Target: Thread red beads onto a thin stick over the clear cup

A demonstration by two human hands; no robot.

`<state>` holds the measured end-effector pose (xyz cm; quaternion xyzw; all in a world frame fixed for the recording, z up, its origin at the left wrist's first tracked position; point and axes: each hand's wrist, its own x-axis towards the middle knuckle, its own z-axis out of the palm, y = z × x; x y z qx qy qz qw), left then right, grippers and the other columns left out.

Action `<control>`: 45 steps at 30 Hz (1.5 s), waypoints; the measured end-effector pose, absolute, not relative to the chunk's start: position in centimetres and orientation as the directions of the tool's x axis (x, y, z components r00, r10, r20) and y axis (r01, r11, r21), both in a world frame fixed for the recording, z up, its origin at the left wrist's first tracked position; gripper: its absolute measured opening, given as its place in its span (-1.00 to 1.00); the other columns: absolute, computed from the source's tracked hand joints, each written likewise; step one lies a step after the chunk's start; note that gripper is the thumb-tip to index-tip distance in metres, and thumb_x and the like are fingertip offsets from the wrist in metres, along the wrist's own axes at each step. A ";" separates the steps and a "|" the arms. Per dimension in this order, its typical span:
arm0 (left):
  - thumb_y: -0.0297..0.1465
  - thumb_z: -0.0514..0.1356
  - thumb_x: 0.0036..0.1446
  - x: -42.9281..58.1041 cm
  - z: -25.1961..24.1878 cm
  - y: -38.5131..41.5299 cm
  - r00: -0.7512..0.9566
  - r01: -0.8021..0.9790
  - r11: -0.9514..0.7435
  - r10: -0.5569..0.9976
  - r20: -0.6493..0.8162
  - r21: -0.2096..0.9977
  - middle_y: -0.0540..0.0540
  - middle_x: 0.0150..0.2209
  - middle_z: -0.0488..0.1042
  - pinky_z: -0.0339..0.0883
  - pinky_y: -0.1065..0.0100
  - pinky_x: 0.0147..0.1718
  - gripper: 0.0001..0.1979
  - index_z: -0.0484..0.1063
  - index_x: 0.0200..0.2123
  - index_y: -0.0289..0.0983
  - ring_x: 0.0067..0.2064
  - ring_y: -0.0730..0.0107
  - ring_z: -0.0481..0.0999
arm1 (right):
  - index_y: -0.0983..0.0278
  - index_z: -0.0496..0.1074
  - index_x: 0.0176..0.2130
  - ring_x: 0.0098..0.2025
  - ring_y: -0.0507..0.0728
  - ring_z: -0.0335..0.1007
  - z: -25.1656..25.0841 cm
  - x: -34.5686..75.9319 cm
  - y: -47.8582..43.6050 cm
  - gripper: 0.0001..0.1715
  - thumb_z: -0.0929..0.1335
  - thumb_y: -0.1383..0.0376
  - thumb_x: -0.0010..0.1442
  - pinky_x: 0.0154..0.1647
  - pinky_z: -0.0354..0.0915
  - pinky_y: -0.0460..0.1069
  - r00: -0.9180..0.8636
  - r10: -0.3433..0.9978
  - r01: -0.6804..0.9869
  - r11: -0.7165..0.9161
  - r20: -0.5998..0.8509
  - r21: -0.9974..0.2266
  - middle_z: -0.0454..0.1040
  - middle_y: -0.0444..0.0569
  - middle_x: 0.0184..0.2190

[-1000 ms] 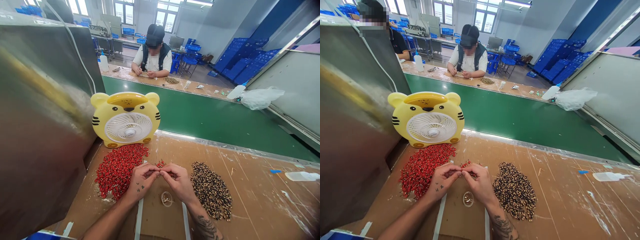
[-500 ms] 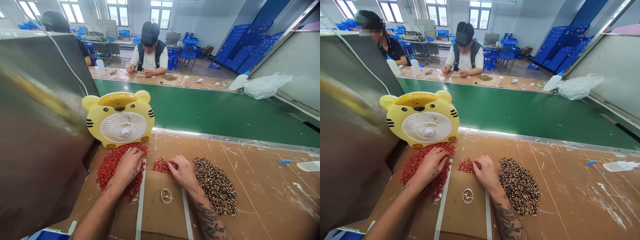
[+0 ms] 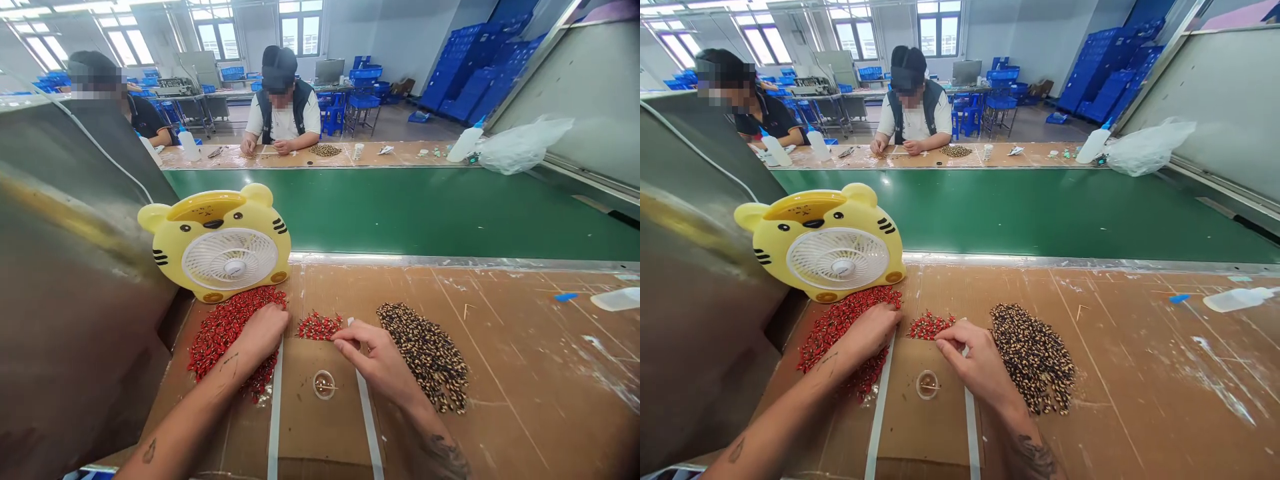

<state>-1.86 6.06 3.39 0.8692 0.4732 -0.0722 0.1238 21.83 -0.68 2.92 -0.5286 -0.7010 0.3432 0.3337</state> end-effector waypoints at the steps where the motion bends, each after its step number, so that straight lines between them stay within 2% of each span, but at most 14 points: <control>1: -0.63 0.07 0.13 -1.9 3.3 6.3 0.546 0.838 -0.526 0.800 -0.249 0.147 -0.28 -0.29 0.55 0.34 0.23 -0.20 -0.76 0.52 -0.33 -0.32 -0.19 0.11 0.55 | 0.19 0.58 -0.32 -0.35 0.12 0.42 3.0 22.0 -1.3 -0.79 0.34 0.26 0.28 -0.31 0.24 -0.03 -0.244 0.966 0.499 0.202 0.087 -0.843 0.54 -0.09 -0.41; 7: -0.60 0.07 0.11 -1.9 3.4 7.5 0.594 0.801 -0.581 0.745 -0.304 0.141 -0.29 -0.30 0.58 0.37 0.24 -0.26 -0.77 0.53 -0.31 -0.33 -0.22 0.08 0.59 | 0.23 0.57 -0.34 -0.38 0.09 0.38 2.1 23.5 -4.2 -0.76 0.34 0.23 0.29 -0.33 0.21 -0.04 -0.262 0.965 0.494 0.110 -0.027 -0.862 0.50 -0.09 -0.45; 11: -0.60 0.06 0.08 -1.8 3.5 7.8 0.618 0.780 -0.613 0.721 -0.315 0.128 -0.34 -0.29 0.59 0.39 0.19 -0.28 -0.74 0.53 -0.26 -0.36 -0.24 0.01 0.60 | 0.25 0.56 -0.29 -0.36 0.09 0.38 1.2 23.2 -5.3 -0.85 0.39 0.25 0.25 -0.32 0.21 -0.05 -0.303 0.951 0.478 0.099 -0.058 -0.873 0.49 -0.09 -0.43; 15: -0.60 0.10 -0.01 -1.6 3.3 8.0 0.631 0.768 -0.628 0.707 -0.320 0.125 -0.41 -0.35 0.59 0.40 0.14 -0.33 -0.78 0.55 -0.38 -0.39 -0.28 -0.09 0.61 | 0.25 0.56 -0.26 -0.35 0.08 0.37 0.5 22.3 -5.5 -0.87 0.41 0.25 0.25 -0.32 0.23 -0.06 -0.349 0.937 0.477 0.168 -0.011 -0.863 0.47 -0.08 -0.42; 20: -0.59 0.11 -0.02 -1.8 3.8 8.1 0.644 0.762 -0.629 0.714 -0.275 0.150 -0.37 -0.35 0.58 0.38 0.17 -0.30 -0.80 0.55 -0.42 -0.37 -0.27 -0.03 0.59 | 0.25 0.54 -0.33 -0.33 0.09 0.35 0.2 21.6 -5.3 -0.80 0.35 0.26 0.31 -0.31 0.23 -0.04 -0.387 0.917 0.531 0.303 0.092 -0.791 0.45 -0.05 -0.42; 23: -0.58 0.12 0.02 -2.2 4.5 7.2 0.666 0.733 -0.603 0.732 -0.147 0.314 -0.24 -0.36 0.56 0.35 0.25 -0.29 -0.82 0.54 -0.40 -0.34 -0.28 0.13 0.55 | 0.26 0.53 -0.31 -0.32 0.10 0.32 0.3 21.2 -5.0 -0.80 0.32 0.31 0.33 -0.31 0.23 -0.03 -0.447 0.881 0.566 0.413 0.156 -0.713 0.44 -0.04 -0.40; 25: -0.58 0.12 0.05 -2.4 4.7 6.1 0.642 0.640 -0.513 0.766 -0.030 0.572 -0.11 -0.42 0.53 0.31 0.34 -0.36 -0.80 0.55 -0.34 -0.31 -0.37 0.29 0.50 | 0.27 0.52 -0.31 -0.33 0.11 0.29 0.5 20.9 -4.6 -0.77 0.29 0.35 0.34 -0.32 0.21 -0.02 -0.493 0.846 0.579 0.495 0.205 -0.649 0.42 -0.03 -0.42; 27: -0.53 0.13 0.14 -2.5 4.4 4.7 0.585 0.470 -0.372 0.810 0.033 0.800 -0.08 -0.37 0.55 0.30 0.39 -0.37 -0.77 0.57 -0.22 -0.28 -0.38 0.36 0.48 | 0.28 0.51 -0.32 -0.35 0.10 0.25 0.6 20.7 -4.0 -0.76 0.28 0.37 0.34 -0.35 0.18 -0.02 -0.534 0.811 0.572 0.555 0.239 -0.604 0.40 -0.04 -0.45; 30: -0.46 0.24 0.13 -2.6 3.3 3.0 0.459 0.161 -0.073 0.888 -0.009 0.984 -0.11 -0.28 0.60 0.34 0.38 -0.25 -0.86 0.62 -0.28 -0.26 -0.24 0.34 0.53 | 0.28 0.50 -0.31 -0.35 0.11 0.24 0.5 20.5 -3.2 -0.79 0.29 0.38 0.33 -0.35 0.16 -0.02 -0.555 0.790 0.555 0.584 0.259 -0.592 0.38 -0.04 -0.45; 32: -0.44 0.32 0.06 -2.6 2.3 2.4 0.368 -0.022 0.135 0.922 -0.118 0.991 -0.09 -0.37 0.60 0.35 0.41 -0.31 -0.94 0.61 -0.36 -0.29 -0.32 0.37 0.54 | 0.29 0.48 -0.31 -0.34 0.11 0.24 0.3 20.5 -2.9 -0.81 0.29 0.38 0.33 -0.32 0.18 -0.01 -0.545 0.796 0.561 0.579 0.263 -0.591 0.39 -0.03 -0.43; 34: -0.42 0.38 0.01 -2.6 1.5 2.2 0.319 -0.171 0.271 0.925 -0.207 0.947 -0.07 -0.45 0.59 0.37 0.43 -0.37 -0.92 0.60 -0.39 -0.31 -0.41 0.41 0.53 | 0.29 0.45 -0.33 -0.34 0.11 0.23 0.1 20.6 -2.8 -0.81 0.28 0.40 0.31 -0.33 0.17 -0.01 -0.562 0.791 0.555 0.578 0.242 -0.598 0.37 -0.03 -0.44; 38: -0.41 0.41 -0.01 -2.4 0.7 2.0 0.303 -0.371 0.313 0.931 -0.205 0.874 -0.06 -0.43 0.60 0.41 0.42 -0.36 -0.87 0.59 -0.36 -0.30 -0.43 0.43 0.55 | 0.29 0.41 -0.36 -0.35 0.11 0.21 0.1 21.0 -2.8 -0.81 0.27 0.42 0.30 -0.35 0.14 -0.02 -0.607 0.770 0.535 0.579 0.197 -0.615 0.34 -0.05 -0.45; 41: -0.40 0.40 0.01 -2.1 0.3 1.7 0.332 -0.405 0.342 0.919 -0.212 0.848 -0.06 -0.43 0.61 0.41 0.45 -0.36 -0.83 0.62 -0.28 -0.30 -0.42 0.46 0.55 | 0.29 0.40 -0.34 -0.34 0.11 0.21 0.2 21.1 -2.5 -0.82 0.27 0.43 0.30 -0.32 0.14 -0.01 -0.608 0.767 0.530 0.585 0.206 -0.613 0.36 -0.04 -0.44; 45: -0.42 0.43 -0.05 -1.8 0.2 1.4 0.377 -0.359 0.430 0.879 -0.293 0.828 -0.09 -0.45 0.64 0.44 0.45 -0.32 -0.87 0.65 -0.36 -0.32 -0.42 0.44 0.60 | 0.28 0.39 -0.35 -0.35 0.11 0.21 0.3 20.9 -2.3 -0.81 0.27 0.44 0.29 -0.33 0.14 -0.02 -0.609 0.763 0.513 0.586 0.216 -0.627 0.35 -0.06 -0.46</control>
